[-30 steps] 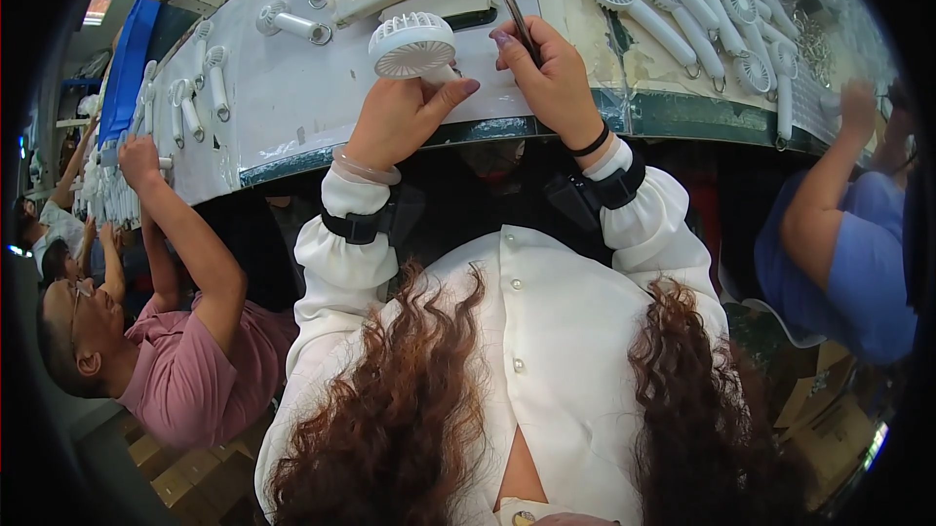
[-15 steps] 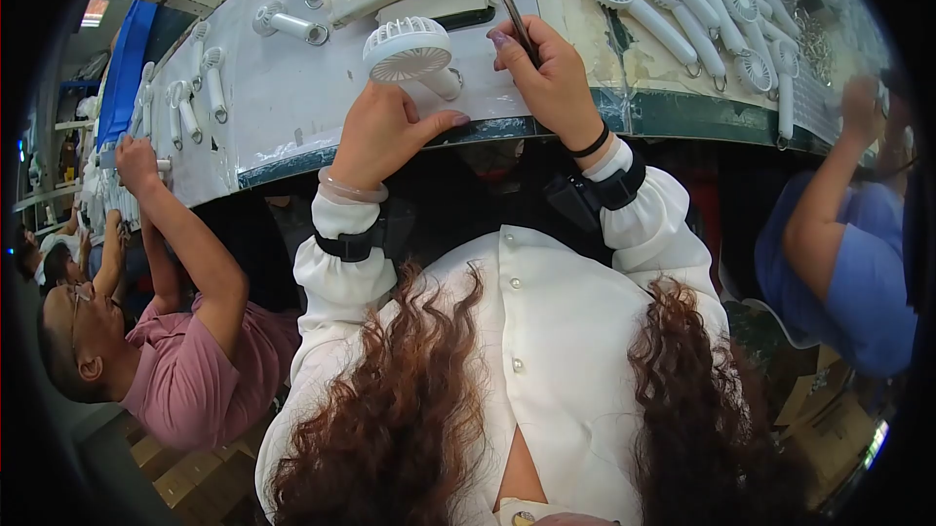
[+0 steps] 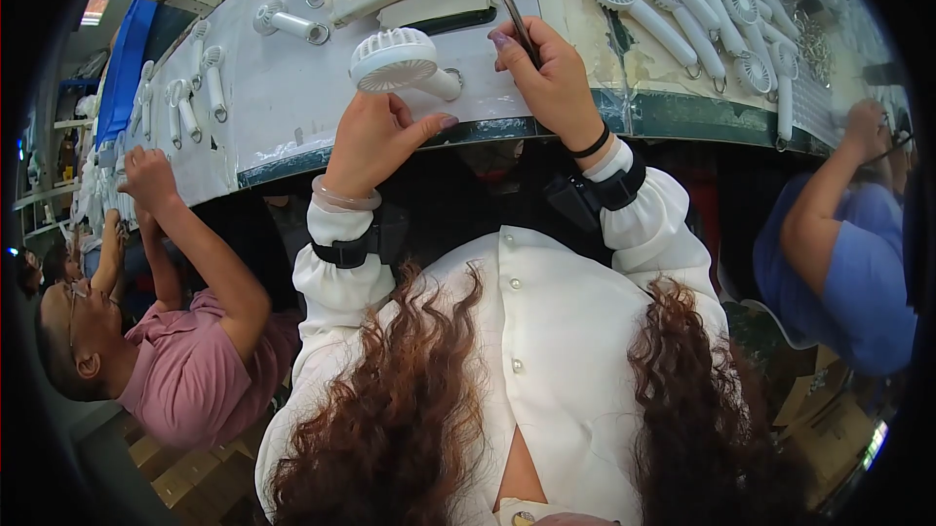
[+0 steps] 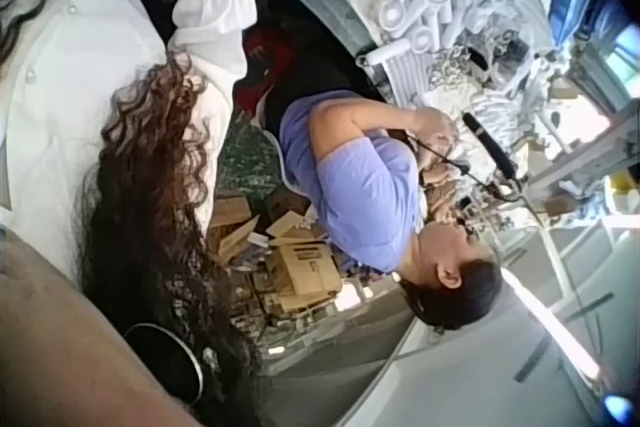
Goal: The person picks up a handheld fan and uses a tool to trim excess plastic around the edges and the metal ring at the base. They then set it aside, pick up another fan, and repeat the trimming process.
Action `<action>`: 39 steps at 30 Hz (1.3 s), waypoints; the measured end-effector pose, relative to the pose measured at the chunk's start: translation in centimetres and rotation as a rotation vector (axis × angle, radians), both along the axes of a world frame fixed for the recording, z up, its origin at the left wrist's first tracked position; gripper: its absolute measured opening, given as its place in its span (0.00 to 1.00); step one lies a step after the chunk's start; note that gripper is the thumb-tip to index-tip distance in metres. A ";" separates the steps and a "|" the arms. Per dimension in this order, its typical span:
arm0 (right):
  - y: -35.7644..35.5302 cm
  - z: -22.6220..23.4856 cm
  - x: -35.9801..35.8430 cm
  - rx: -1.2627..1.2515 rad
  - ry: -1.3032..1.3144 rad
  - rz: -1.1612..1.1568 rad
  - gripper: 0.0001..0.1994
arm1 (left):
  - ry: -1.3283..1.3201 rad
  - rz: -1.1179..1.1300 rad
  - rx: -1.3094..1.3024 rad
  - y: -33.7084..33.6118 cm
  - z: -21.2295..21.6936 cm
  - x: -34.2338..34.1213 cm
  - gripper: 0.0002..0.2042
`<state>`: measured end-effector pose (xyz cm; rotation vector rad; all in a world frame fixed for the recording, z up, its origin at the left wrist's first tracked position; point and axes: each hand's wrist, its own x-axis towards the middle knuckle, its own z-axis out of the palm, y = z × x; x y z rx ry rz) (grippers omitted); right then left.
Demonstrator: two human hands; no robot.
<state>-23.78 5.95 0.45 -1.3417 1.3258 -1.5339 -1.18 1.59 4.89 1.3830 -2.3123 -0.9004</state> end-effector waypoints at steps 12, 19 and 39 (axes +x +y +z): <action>0.0 -0.1 0.3 -0.015 0.031 -0.005 0.09 | 0.685 -0.211 -0.092 0.6 -1.9 -1.2 0.15; 0.4 0.7 0.0 0.054 0.020 0.066 0.10 | 0.951 -0.175 0.038 1.6 -2.0 -2.2 0.16; -0.7 -0.2 -0.2 0.060 -0.225 0.050 0.07 | 0.727 -0.382 -0.014 2.9 -4.0 -2.6 0.23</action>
